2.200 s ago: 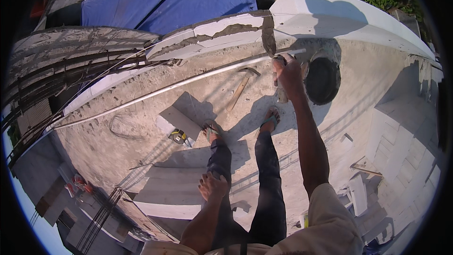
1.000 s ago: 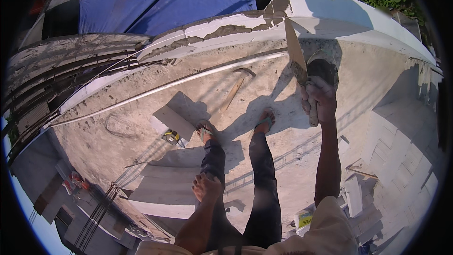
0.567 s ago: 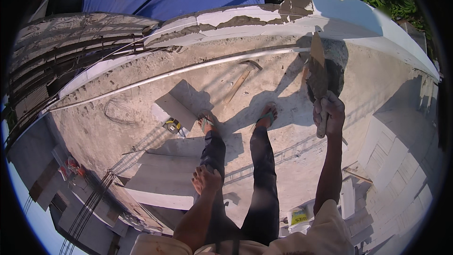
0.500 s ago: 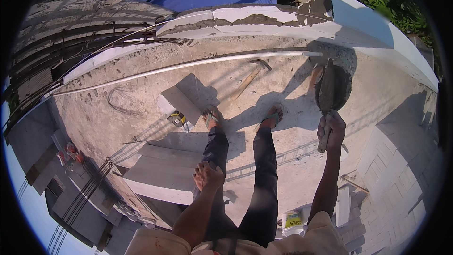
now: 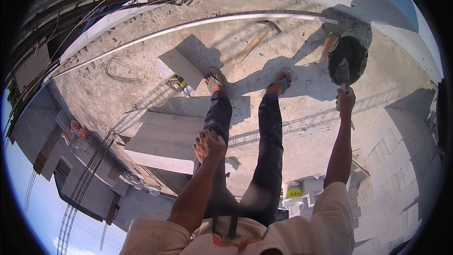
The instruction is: The person installs white rectangular tiles onto a concrete ledge on a rooftop. They use a trowel to apply mortar from a bucket, a hammer to tap tiles into place, and a tape measure to check dimensions. The person repeatedly scoops mortar, spreads it, places tiles, and adjusts them.
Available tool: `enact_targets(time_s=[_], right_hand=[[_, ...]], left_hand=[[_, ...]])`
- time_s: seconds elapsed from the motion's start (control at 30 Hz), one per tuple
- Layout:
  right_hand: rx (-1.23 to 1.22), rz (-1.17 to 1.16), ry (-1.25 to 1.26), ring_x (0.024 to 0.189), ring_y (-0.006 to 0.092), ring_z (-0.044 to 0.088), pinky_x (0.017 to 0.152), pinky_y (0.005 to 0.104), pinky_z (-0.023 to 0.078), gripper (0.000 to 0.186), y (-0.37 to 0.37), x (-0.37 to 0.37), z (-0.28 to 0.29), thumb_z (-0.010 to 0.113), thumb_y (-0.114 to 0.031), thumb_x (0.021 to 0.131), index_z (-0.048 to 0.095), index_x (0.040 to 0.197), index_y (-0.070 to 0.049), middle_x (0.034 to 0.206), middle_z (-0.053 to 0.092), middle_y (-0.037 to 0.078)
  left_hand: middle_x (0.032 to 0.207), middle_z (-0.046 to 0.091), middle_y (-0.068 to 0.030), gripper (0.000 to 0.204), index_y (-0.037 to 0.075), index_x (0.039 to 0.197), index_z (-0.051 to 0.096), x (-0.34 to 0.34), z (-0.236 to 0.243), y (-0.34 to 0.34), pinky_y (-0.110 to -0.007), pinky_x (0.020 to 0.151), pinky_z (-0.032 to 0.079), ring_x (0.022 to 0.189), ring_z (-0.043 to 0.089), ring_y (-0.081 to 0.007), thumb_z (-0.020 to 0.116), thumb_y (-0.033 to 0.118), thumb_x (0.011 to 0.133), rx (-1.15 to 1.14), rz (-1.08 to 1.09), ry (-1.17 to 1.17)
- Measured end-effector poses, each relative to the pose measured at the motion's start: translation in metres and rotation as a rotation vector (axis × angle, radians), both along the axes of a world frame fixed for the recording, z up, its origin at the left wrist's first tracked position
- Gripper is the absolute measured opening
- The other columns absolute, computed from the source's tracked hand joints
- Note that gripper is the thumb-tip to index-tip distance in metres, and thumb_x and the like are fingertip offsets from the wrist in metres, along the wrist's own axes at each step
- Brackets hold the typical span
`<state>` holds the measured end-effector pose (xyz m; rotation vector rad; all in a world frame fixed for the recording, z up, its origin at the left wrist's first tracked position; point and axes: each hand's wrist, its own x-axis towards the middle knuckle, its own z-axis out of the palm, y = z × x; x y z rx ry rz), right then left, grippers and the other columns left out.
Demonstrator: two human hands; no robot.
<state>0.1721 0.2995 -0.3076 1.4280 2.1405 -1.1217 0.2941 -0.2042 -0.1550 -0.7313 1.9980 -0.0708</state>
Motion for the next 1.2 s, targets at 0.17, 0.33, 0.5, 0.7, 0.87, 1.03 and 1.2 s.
enact_targets(time_s=[0.17,0.33,0.5,0.7,0.87,1.03,1.2], right_hand=[[0.381,0.463,-0.065,0.105,0.0431,0.071,0.094,0.0498,0.054,0.048,0.029,0.016,0.002,0.077,-0.026,0.084,0.064,0.124,-0.002,0.107,0.075,0.023],[0.563,0.638,-0.179,0.104,0.0435,0.071,0.089,0.053,0.056,0.046,0.072,0.023,0.011,0.075,-0.022,0.086,0.059,0.127,-0.007,0.117,0.071,0.017],[0.932,1.126,-0.391,0.086,0.0265,0.074,0.066,0.0435,0.061,0.017,0.115,-0.007,0.02,0.064,-0.019,0.095,0.059,0.111,-0.018,0.097,0.064,0.006],[0.826,1.415,-0.309,0.08,0.0246,0.074,0.053,0.0362,0.057,0.006,0.143,-0.059,-0.005,0.068,-0.016,0.086,0.07,0.084,-0.011,0.087,0.071,0.007],[-0.009,1.036,-0.478,0.063,0.0236,0.068,0.049,0.0372,0.052,0.014,0.094,-0.09,-0.008,0.067,-0.012,0.088,0.07,0.079,-0.001,0.071,0.065,0.012],[-0.325,0.194,-0.169,0.05,0.0156,0.057,0.044,0.0343,0.044,0.019,0.087,-0.094,0.011,0.067,-0.016,0.092,0.068,0.085,0.002,0.062,0.06,0.01],[0.485,0.867,-0.468,0.111,0.0325,0.073,0.089,0.0481,0.059,0.021,0.096,-0.089,0.012,0.064,-0.024,0.096,0.077,0.105,-0.011,0.107,0.076,0.014]], left_hand=[[0.137,0.06,-0.0127,0.058,0.007,0.134,0.06,-0.004,0.002,0.011,-0.047,0.109,0.043,0.129,0.057,-0.0334,0.07,0.041,0.089,-0.01,-0.062,-0.002],[0.137,0.061,-0.0129,0.059,0.007,0.135,0.061,0.001,-0.004,0.014,-0.047,0.108,0.043,0.129,0.057,-0.0332,0.071,0.041,0.088,-0.019,-0.101,0.007],[0.137,0.06,-0.0137,0.06,0.007,0.136,0.061,-0.001,-0.005,0.019,-0.047,0.108,0.043,0.128,0.057,-0.0336,0.072,0.04,0.088,-0.025,-0.104,-0.015],[0.137,0.061,-0.0142,0.059,0.005,0.136,0.061,-0.012,-0.001,0.032,-0.047,0.108,0.044,0.127,0.058,-0.0344,0.071,0.039,0.088,-0.061,-0.14,-0.03],[0.137,0.061,-0.0139,0.06,0.005,0.137,0.061,-0.01,-0.001,0.034,-0.047,0.109,0.043,0.127,0.058,-0.0346,0.07,0.04,0.089,-0.077,-0.137,-0.039],[0.139,0.06,-0.0137,0.06,0.006,0.138,0.061,-0.01,-0.008,0.037,-0.047,0.111,0.042,0.13,0.057,-0.0347,0.07,0.041,0.09,-0.061,-0.136,-0.023],[0.139,0.06,-0.0139,0.059,0.007,0.137,0.061,-0.005,-0.01,0.036,-0.047,0.112,0.042,0.131,0.056,-0.035,0.07,0.04,0.089,-0.08,-0.128,-0.03]])
